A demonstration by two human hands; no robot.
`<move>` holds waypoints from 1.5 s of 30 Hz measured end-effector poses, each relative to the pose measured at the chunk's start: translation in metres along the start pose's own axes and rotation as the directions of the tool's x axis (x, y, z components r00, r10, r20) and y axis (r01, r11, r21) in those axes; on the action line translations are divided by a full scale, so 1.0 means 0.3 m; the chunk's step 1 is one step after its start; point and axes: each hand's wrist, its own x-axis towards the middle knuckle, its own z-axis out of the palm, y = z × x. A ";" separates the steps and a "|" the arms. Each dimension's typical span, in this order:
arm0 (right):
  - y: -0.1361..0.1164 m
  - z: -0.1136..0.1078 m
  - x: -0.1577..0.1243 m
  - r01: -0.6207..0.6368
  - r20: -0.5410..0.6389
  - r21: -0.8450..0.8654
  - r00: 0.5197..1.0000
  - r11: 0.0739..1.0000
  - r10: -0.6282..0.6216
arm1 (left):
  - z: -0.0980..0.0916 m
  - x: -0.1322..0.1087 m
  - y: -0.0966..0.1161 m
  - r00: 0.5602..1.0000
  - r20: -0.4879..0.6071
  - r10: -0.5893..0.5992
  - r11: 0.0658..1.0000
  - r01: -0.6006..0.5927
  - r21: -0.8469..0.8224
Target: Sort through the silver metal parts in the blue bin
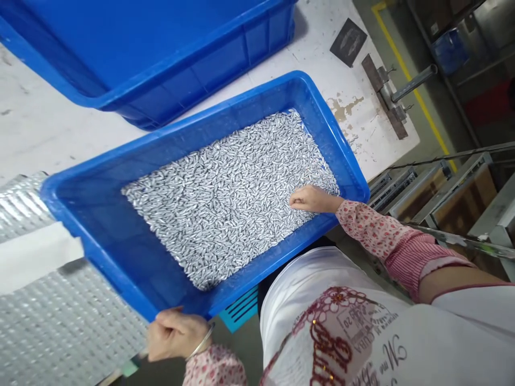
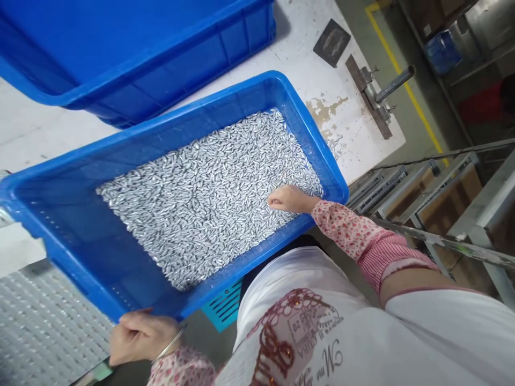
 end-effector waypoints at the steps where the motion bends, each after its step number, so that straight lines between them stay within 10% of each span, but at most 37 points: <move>1: -0.013 0.013 0.004 0.023 0.050 -0.021 0.999 1.000 -0.022 | -0.001 -0.002 0.000 1.000 0.002 0.004 1.000 -0.004 0.001; 10: -0.154 0.104 0.062 0.249 0.473 -0.140 0.867 0.958 -0.156 | -0.011 -0.007 0.024 0.999 -0.026 -0.040 0.998 0.039 -0.050; 25: -0.252 0.262 0.209 0.387 0.593 -0.114 0.765 0.915 -0.249 | 0.011 -0.033 0.000 0.969 -0.179 -0.172 0.942 0.109 -0.319; 32: -0.270 0.328 0.316 0.400 0.539 -0.031 0.779 0.916 -0.322 | -0.002 -0.031 0.006 0.981 -0.173 -0.087 0.930 0.018 -0.367; 45: -0.273 0.247 0.564 0.167 0.200 0.042 0.965 0.985 -0.172 | -0.031 -0.003 -0.001 0.988 -0.113 0.102 0.921 -0.137 -0.365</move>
